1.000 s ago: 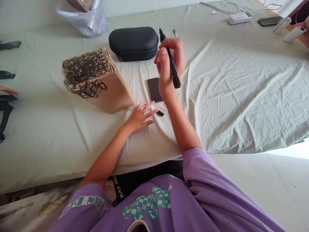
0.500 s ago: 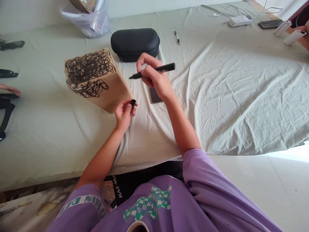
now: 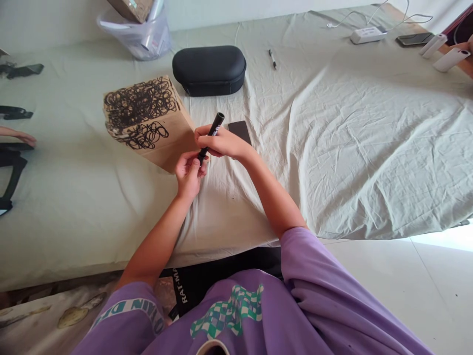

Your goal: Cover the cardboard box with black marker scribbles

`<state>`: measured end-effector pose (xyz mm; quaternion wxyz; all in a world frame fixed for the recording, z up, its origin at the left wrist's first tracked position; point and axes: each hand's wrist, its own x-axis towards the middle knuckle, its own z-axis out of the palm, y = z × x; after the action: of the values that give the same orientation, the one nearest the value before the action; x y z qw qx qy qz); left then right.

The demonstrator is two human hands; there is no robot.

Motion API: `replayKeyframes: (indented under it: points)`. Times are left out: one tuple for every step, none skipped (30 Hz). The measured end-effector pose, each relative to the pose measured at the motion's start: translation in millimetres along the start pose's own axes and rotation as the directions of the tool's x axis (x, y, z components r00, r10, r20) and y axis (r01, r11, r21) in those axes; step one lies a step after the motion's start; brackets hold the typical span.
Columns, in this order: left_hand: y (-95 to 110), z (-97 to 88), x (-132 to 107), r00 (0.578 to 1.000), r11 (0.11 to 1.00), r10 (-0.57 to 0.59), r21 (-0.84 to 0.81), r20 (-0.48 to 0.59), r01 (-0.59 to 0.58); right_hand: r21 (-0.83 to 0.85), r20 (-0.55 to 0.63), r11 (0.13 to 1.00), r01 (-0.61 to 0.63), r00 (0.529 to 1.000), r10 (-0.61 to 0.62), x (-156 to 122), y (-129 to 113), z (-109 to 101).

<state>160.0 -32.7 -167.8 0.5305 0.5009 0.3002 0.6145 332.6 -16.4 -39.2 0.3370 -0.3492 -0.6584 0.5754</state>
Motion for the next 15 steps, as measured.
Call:
replayKeyframes:
  points:
    - [-1,-1.7,1,1.0,1.0,0.01,0.016,-0.004,-0.01,0.007,0.007,1.0,-0.028,1.0,0.028,2,4,2]
    - [-2,-3.3,1,1.0,0.999,0.023,0.034,-0.01,-0.023,0.014,0.012,0.998,-0.056,0.998,0.056,4,7,4]
    - [-4,-4.7,1,0.999,0.998,0.039,0.056,-0.015,-0.038,0.02,0.017,0.996,-0.083,0.996,0.083,6,10,5]
    - [-5,-5.7,0,0.998,0.995,0.059,0.081,-0.021,-0.057,0.024,0.022,0.994,-0.107,0.994,0.106,7,12,6]
    - [-6,-6.5,-1,0.996,0.991,0.083,0.11,-0.027,-0.079,0.025,0.02,0.992,-0.126,0.992,0.125,8,13,7]
    - [-8,-6.9,-2,0.993,0.984,0.111,0.143,-0.034,-0.105,0.021,0.012,0.99,-0.141,0.99,0.141,8,14,8]
    - [-9,-7.1,-5,0.989,0.974,0.143,0.181,-0.04,-0.134,0.008,0.007,0.987,-0.16,0.987,0.16,9,14,8]
    - [-11,-7.4,-7,0.983,0.961,0.177,0.224,-0.045,-0.162,-0.014,0.009,0.983,-0.185,0.983,0.185,9,13,8]
    - [-12,-7.9,-9,0.976,0.943,0.213,0.271,-0.049,-0.192,-0.042,0.019,0.976,-0.214,0.976,0.215,8,13,8]
    - [-13,-8.9,-11,0.966,0.92,0.251,0.322,-0.053,-0.221,-0.071,0.037,0.968,-0.242,0.969,0.245,8,11,9]
    - [-14,-10.6,-12,0.955,0.892,0.29,0.377,-0.055,-0.249,-0.098,0.058,0.959,-0.265,0.961,0.271,8,10,9]
    - [-15,-13.1,-12,0.943,0.858,0.329,0.433,-0.049,-0.277,-0.118,0.076,0.952,-0.281,0.954,0.291,7,8,8]
    - [-15,-16.5,-11,0.93,0.818,0.365,0.489,-0.034,-0.303,-0.129,0.09,0.948,-0.291,0.949,0.303,6,6,8]
    - [-14,-20.9,-9,0.918,0.773,0.397,0.543,-0.01,-0.328,-0.132,0.099,0.946,-0.296,0.946,0.31,4,4,6]
    - [-14,-26.2,-6,0.905,0.724,0.425,0.592,0.02,-0.353,-0.135,0.099,0.943,-0.304,0.943,0.319,2,2,4]
